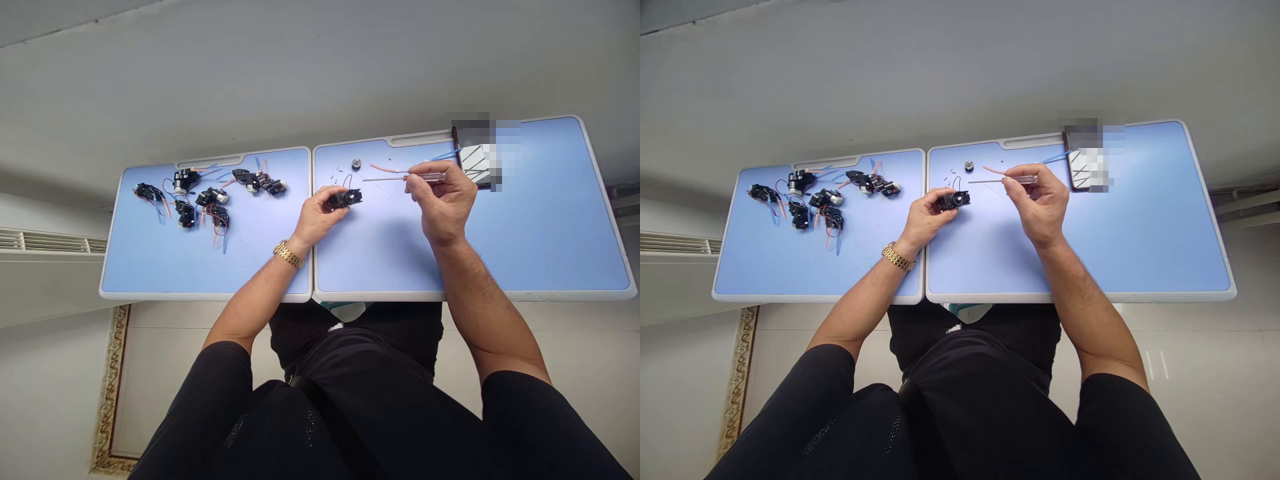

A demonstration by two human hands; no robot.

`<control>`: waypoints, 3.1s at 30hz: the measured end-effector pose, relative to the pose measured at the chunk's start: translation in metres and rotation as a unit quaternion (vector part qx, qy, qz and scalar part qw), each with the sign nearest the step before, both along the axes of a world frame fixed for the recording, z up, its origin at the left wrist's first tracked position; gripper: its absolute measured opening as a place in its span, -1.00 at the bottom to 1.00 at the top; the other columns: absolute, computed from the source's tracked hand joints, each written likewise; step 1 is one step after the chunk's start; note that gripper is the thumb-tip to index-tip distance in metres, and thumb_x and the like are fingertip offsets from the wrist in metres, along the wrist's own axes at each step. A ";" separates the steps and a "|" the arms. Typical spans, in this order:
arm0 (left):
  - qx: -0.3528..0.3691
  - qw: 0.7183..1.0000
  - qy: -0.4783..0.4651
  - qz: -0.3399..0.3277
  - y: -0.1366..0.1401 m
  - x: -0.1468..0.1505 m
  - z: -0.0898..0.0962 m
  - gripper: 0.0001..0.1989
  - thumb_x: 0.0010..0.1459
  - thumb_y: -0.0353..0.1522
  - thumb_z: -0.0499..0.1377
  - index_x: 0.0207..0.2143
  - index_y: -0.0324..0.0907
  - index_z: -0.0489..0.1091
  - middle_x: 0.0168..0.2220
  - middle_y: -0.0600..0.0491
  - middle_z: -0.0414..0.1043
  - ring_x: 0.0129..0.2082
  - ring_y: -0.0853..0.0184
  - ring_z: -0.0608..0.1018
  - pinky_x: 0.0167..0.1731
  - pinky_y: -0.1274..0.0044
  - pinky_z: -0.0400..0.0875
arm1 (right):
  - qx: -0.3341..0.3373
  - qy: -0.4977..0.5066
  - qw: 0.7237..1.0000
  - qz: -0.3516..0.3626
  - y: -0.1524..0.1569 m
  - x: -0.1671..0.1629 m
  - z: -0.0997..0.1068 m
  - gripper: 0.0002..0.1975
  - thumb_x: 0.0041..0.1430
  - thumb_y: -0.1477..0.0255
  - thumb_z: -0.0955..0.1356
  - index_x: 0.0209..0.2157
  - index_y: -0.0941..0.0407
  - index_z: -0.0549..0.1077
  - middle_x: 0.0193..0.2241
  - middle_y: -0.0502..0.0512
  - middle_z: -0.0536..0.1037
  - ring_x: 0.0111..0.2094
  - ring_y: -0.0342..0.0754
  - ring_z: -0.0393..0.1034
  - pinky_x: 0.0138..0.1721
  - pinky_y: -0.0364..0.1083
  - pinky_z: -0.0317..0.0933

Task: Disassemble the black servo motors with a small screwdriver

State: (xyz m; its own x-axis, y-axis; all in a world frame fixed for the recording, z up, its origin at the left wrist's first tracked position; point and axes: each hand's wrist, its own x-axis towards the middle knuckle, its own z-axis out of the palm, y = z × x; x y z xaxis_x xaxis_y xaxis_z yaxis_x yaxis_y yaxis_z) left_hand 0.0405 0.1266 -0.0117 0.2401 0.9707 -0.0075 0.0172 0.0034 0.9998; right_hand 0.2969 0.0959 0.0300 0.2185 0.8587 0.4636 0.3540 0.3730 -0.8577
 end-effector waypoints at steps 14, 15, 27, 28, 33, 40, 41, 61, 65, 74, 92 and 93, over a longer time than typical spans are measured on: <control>0.069 0.996 0.049 -0.020 -0.003 -0.001 0.002 -0.59 0.07 -0.37 0.49 0.01 -0.01 0.70 0.07 -0.02 0.63 0.09 0.17 0.61 0.22 0.28 0.48 | 0.005 -0.084 0.996 0.015 -0.013 -0.012 0.007 -0.80 0.43 0.16 0.42 -0.24 -0.06 0.58 -0.35 0.01 0.66 -0.36 0.01 0.54 -0.24 0.10 0.53; 0.070 0.996 0.050 -0.020 -0.003 -0.001 0.002 -0.60 0.07 -0.37 0.49 0.01 -0.01 0.70 0.07 -0.02 0.64 0.09 0.17 0.61 0.23 0.28 0.48 | 0.005 -0.083 0.996 0.015 -0.013 -0.012 0.007 -0.79 0.43 0.15 0.42 -0.24 -0.06 0.58 -0.35 0.01 0.65 -0.36 0.00 0.54 -0.25 0.10 0.53; 0.127 0.987 0.084 -0.040 0.000 -0.004 -0.010 -0.59 0.18 -0.38 0.44 0.09 -0.03 0.64 0.12 -0.04 0.63 0.13 0.19 0.64 0.20 0.26 0.55 | 0.064 -0.053 0.996 0.032 -0.009 -0.013 0.003 -0.85 0.43 0.25 0.45 -0.25 -0.01 0.59 -0.40 -0.06 0.64 -0.43 -0.09 0.48 -0.35 0.00 0.43; 0.133 0.986 0.088 -0.042 0.000 -0.005 -0.012 -0.60 0.20 -0.37 0.44 0.10 -0.03 0.64 0.13 -0.04 0.62 0.14 0.19 0.64 0.20 0.26 0.56 | 0.070 -0.050 0.996 0.034 -0.009 -0.013 0.002 -0.86 0.43 0.27 0.45 -0.25 -0.01 0.59 -0.40 -0.06 0.64 -0.44 -0.09 0.48 -0.36 0.00 0.42; 0.144 0.983 0.102 -0.044 0.000 -0.005 -0.013 -0.60 0.23 -0.38 0.43 0.12 -0.03 0.62 0.14 -0.04 0.62 0.13 0.19 0.65 0.18 0.26 0.59 | 0.081 -0.044 0.995 0.040 -0.008 -0.012 0.002 -0.90 0.43 0.32 0.46 -0.24 -0.02 0.60 -0.41 -0.07 0.64 -0.44 -0.09 0.49 -0.37 0.00 0.41; 0.149 0.980 0.127 -0.032 -0.001 -0.004 -0.010 -0.60 0.21 -0.41 0.42 0.10 -0.03 0.64 0.11 -0.03 0.64 0.11 0.19 0.66 0.16 0.26 0.61 | 0.080 -0.063 0.994 0.033 -0.008 -0.013 0.002 -0.89 0.43 0.31 0.45 -0.23 -0.02 0.60 -0.39 -0.05 0.67 -0.43 -0.08 0.51 -0.35 0.00 0.44; 0.149 0.980 0.130 -0.031 -0.001 -0.004 -0.010 -0.60 0.20 -0.41 0.42 0.10 -0.03 0.64 0.11 -0.03 0.65 0.12 0.18 0.66 0.16 0.26 0.62 | 0.082 -0.069 0.994 0.031 -0.009 -0.013 0.002 -0.89 0.43 0.30 0.45 -0.23 -0.01 0.60 -0.38 -0.05 0.67 -0.43 -0.08 0.51 -0.35 0.00 0.45; 0.202 0.958 0.203 -0.029 -0.007 -0.002 0.001 -0.63 0.26 -0.46 0.38 0.10 -0.06 0.60 0.13 -0.04 0.66 0.17 0.16 0.66 0.23 0.20 0.62 | 0.103 -0.202 0.974 0.010 -0.006 -0.007 -0.009 -0.75 0.57 0.17 0.32 -0.16 0.01 0.51 -0.37 0.01 0.65 -0.45 -0.08 0.50 -0.39 -0.03 0.36; 0.204 0.958 0.198 -0.030 -0.007 -0.002 0.000 -0.63 0.25 -0.47 0.38 0.10 -0.07 0.60 0.13 -0.04 0.66 0.17 0.17 0.66 0.25 0.20 0.61 | 0.125 -0.212 0.969 0.014 -0.006 -0.007 -0.006 -0.75 0.59 0.24 0.30 -0.18 0.02 0.51 -0.38 0.02 0.66 -0.44 -0.07 0.49 -0.36 -0.03 0.36; 0.191 0.963 0.188 -0.034 -0.005 -0.003 -0.001 -0.63 0.26 -0.43 0.38 0.11 -0.07 0.60 0.14 -0.05 0.65 0.15 0.16 0.66 0.21 0.21 0.60 | 0.135 -0.223 0.964 0.051 -0.005 -0.003 -0.007 -0.76 0.44 0.47 0.29 -0.01 -0.01 0.58 -0.23 0.07 0.71 -0.24 0.05 0.62 -0.24 0.07 0.48; 0.189 0.960 0.206 -0.029 -0.006 -0.004 0.000 -0.64 0.27 -0.44 0.38 0.11 -0.07 0.60 0.14 -0.06 0.64 0.15 0.16 0.65 0.19 0.22 0.61 | 0.080 -0.236 0.967 0.043 -0.007 -0.004 -0.007 -0.86 0.51 0.30 0.34 -0.10 0.01 0.54 -0.31 0.05 0.65 -0.36 -0.01 0.51 -0.29 0.03 0.39; 0.190 0.959 0.209 -0.027 -0.006 -0.004 0.000 -0.64 0.27 -0.44 0.38 0.11 -0.07 0.60 0.13 -0.06 0.64 0.15 0.15 0.65 0.19 0.22 0.61 | 0.076 -0.240 0.967 0.039 -0.007 -0.004 -0.007 -0.84 0.53 0.30 0.32 -0.13 0.01 0.53 -0.34 0.04 0.63 -0.39 -0.02 0.49 -0.30 0.03 0.37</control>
State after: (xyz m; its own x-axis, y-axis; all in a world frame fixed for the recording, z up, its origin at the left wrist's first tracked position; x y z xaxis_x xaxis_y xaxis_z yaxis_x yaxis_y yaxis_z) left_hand 0.0365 0.1207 -0.0122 0.3436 0.9086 0.2373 0.4057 -0.3715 0.8351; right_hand 0.2928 0.0889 0.0231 -0.1151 0.7778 0.6178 0.6630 0.5233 -0.5353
